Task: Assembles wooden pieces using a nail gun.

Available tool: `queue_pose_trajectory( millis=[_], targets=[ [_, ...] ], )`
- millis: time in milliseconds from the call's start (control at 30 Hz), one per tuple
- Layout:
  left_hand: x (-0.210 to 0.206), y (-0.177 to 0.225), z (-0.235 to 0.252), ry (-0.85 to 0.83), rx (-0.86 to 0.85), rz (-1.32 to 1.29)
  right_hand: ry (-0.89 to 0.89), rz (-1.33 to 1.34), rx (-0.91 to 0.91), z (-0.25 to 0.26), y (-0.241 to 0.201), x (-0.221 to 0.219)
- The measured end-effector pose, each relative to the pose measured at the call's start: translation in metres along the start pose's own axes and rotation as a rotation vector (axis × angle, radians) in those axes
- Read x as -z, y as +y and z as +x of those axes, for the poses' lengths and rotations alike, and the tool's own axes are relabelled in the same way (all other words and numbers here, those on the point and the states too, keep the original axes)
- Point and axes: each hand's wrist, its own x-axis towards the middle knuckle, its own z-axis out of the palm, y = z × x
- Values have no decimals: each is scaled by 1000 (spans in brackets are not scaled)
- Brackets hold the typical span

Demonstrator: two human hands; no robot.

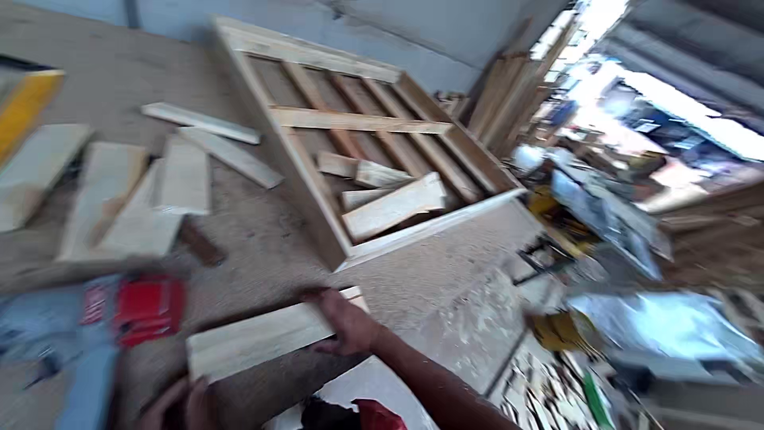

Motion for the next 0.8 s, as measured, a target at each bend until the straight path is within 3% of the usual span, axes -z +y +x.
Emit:
queue_pose_trajectory(
  millis=[133,300,800],
  targets=[
    [13,-1,-5,43,214,-3,33,120,60,-4,4,-20],
    [28,8,-13,20,306,42,55,81,181,-2,-2,-12],
    [35,12,-7,27,270,-48,23,115,242,-1,-11,-1]
  ],
)
